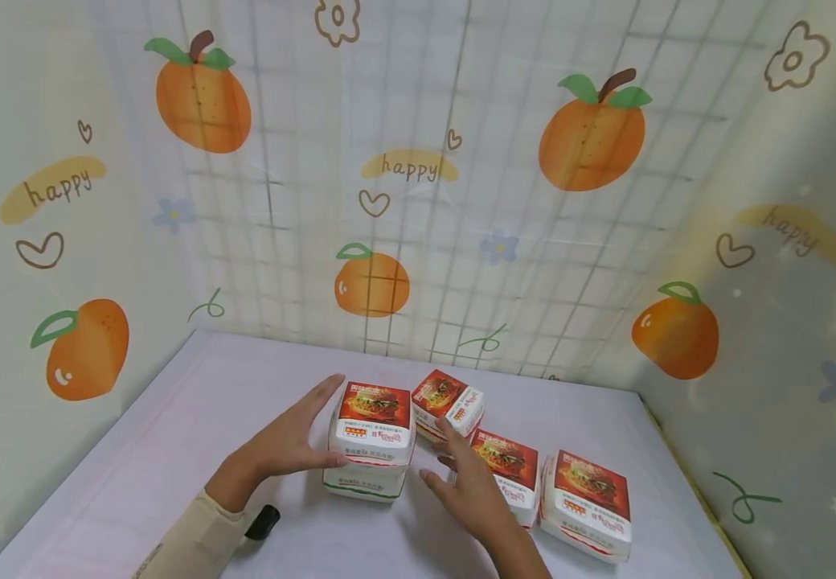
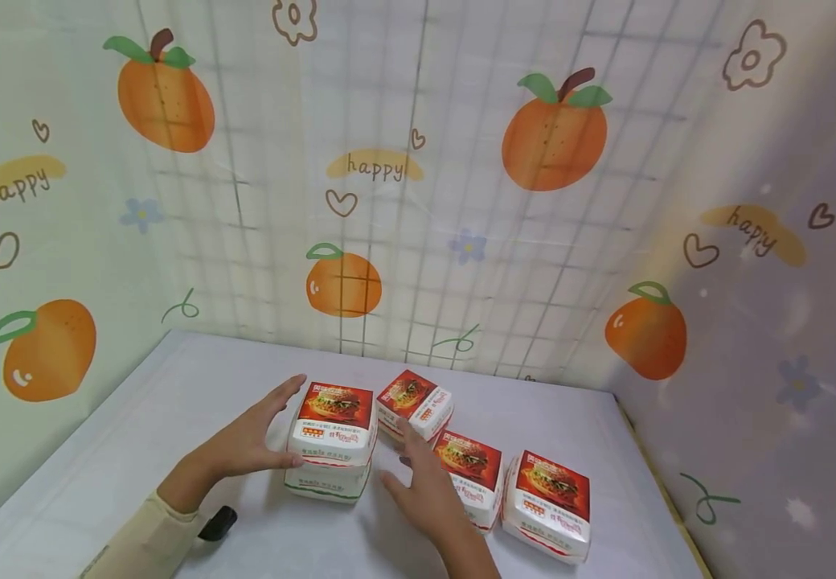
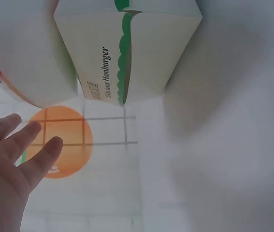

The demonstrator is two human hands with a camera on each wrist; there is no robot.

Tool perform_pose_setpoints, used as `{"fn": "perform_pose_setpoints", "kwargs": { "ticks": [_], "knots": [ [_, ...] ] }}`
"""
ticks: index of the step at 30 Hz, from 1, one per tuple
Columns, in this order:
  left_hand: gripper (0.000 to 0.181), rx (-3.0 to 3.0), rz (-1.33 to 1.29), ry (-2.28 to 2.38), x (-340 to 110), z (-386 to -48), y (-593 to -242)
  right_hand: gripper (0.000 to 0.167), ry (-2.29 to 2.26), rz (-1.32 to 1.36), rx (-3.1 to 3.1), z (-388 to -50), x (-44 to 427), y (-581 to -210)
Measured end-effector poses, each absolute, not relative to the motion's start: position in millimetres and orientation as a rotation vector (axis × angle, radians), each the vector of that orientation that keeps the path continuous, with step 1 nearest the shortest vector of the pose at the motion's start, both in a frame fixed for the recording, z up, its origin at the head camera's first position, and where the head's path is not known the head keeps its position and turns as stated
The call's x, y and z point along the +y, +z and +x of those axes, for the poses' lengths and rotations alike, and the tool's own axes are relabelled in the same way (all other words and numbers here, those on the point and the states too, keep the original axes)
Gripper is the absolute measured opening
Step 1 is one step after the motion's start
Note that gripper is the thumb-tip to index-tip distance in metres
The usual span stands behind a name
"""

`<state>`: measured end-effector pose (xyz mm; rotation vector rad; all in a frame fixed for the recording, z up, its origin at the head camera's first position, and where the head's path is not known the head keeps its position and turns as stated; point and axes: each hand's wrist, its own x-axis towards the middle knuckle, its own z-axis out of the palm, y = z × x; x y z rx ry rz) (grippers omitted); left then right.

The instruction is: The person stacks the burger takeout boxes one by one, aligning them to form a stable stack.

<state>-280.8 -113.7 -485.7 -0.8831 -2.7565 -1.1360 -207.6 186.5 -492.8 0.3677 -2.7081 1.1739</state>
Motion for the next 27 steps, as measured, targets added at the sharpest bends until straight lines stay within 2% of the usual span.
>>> {"fn": "perform_pose_setpoints", "kwargs": {
  "ticks": [3,7,11,16,21,27],
  "knots": [
    [0.115,-2.741,-0.897,-1.141,-115.2,-280.7,-482.9,0.071,1.072,0.346,-2.705,-215.5,196.1,-477.8],
    [0.114,-2.745,-0.921,-1.137,-113.2,-279.2,-480.3,0.067,0.919,0.283,-2.812,-234.6,214.6,-456.4],
    [0.111,-2.761,-0.932,-1.124,-112.4,-276.9,-478.8,0.077,0.866,0.272,-2.94,-258.5,226.9,-444.1],
    [0.105,-2.741,-0.939,-1.1,-114.5,-276.6,-479.6,0.097,0.821,0.201,-3.08,-281.9,227.8,-447.4],
    [0.104,-2.748,-0.968,-1.093,-114.0,-276.9,-480.0,0.107,0.706,0.061,-3.15,-293.5,224.9,-458.8],
    [0.105,-2.742,-0.989,-1.09,-111.3,-279.3,-476.0,0.118,0.646,0.026,-3.199,-302.2,225.5,-465.1]
  ]
}}
